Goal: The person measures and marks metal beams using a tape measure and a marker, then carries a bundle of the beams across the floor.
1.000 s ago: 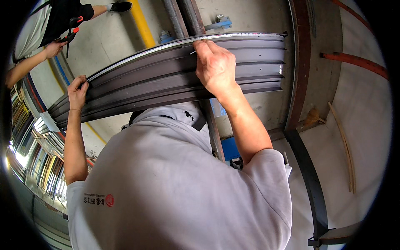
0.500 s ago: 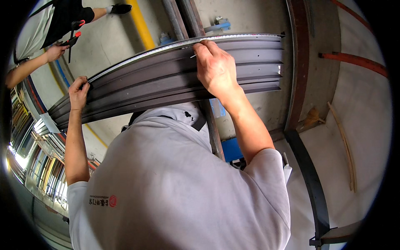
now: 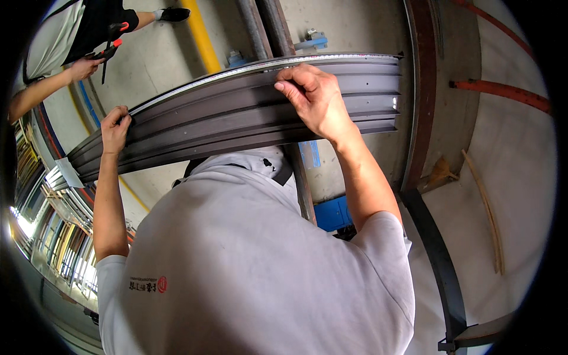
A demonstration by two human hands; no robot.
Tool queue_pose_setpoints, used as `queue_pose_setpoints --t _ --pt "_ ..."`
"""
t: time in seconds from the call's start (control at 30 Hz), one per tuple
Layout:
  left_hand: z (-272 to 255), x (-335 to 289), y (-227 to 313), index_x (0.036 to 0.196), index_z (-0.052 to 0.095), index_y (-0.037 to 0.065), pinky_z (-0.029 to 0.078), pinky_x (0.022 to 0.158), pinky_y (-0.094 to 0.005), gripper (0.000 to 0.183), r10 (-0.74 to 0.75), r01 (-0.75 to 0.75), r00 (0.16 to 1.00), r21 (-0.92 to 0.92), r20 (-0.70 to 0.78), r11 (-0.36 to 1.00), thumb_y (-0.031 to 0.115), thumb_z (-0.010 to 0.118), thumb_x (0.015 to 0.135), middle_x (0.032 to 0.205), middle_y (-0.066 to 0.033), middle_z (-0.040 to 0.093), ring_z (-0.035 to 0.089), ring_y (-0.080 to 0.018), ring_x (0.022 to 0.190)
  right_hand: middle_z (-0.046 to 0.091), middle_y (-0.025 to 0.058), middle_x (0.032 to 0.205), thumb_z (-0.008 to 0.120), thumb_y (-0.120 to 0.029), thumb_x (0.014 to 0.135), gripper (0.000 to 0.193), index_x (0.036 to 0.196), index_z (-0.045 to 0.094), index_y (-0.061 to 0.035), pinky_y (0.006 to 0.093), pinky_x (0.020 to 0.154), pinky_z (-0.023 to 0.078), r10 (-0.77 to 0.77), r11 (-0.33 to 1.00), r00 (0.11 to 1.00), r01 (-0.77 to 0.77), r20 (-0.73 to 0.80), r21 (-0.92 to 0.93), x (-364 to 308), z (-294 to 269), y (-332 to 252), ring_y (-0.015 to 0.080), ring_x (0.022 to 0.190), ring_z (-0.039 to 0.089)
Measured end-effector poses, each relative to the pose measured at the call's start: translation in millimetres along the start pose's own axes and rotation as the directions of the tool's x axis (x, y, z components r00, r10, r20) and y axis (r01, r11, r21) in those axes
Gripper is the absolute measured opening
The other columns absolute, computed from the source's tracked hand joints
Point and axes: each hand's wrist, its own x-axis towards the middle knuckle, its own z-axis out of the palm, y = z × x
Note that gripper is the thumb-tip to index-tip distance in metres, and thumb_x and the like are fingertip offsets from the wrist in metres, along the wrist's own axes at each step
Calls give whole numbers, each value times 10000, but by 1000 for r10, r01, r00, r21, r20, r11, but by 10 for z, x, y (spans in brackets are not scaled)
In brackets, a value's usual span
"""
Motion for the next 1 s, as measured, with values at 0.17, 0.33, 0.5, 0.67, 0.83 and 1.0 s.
queue_pose_setpoints --t 0.17,0.33,0.5,0.67,0.83,1.0 --pt "-5 2 39 872 565 -36 465 772 -263 101 -3 3 1000 -10 5 1000 -2 653 838 878 -83 628 567 -171 799 661 51 793 745 -113 944 138 1007 717 7 254 561 477 24 999 999 -25 26 39 19 -9 31 86 608 587" --pt "5 12 19 877 563 -40 469 795 -259 103 6 -6 1000 -2 3 1000 -9 652 835 881 -88 630 575 -169 815 625 97 660 682 -213 1000 254 896 693 18 329 515 469 282 958 958 -279 -50 60 52 103 47 147 527 570" --pt "10 -1 12 879 564 -42 469 795 -260 107 1 -1 1000 -8 -12 1000 -11 655 831 881 -91 633 578 -168 815 688 82 778 568 -260 1070 330 959 677 30 281 521 478 496 580 843 -501 210 643 58 3 80 129 591 611" --pt "15 -2 12 872 564 -39 467 786 -258 102 1 -1 1000 -25 -13 1000 -14 654 830 871 -88 629 572 -163 808 738 160 1037 554 -164 1065 243 1148 662 37 270 646 490 356 275 852 -487 383 829 -82 -47 238 189 765 699" --pt "9 9 48 863 561 -37 462 770 -255 98 19 -19 1000 -24 -18 1000 -16 651 830 860 -82 621 559 -157 792 730 183 1137 567 -114 1049 216 1196 660 15 272 712 496 292 245 876 -456 383 856 -97 -21 233 215 886 727" --pt "26 1 23 857 562 -33 460 763 -254 94 13 -14 1000 -41 -18 999 -15 649 827 858 -76 616 554 -158 785 744 153 1086 602 -83 1033 182 1187 637 7 268 719 515 292 488 915 -392 278 780 -75 8 209 200 909 737"
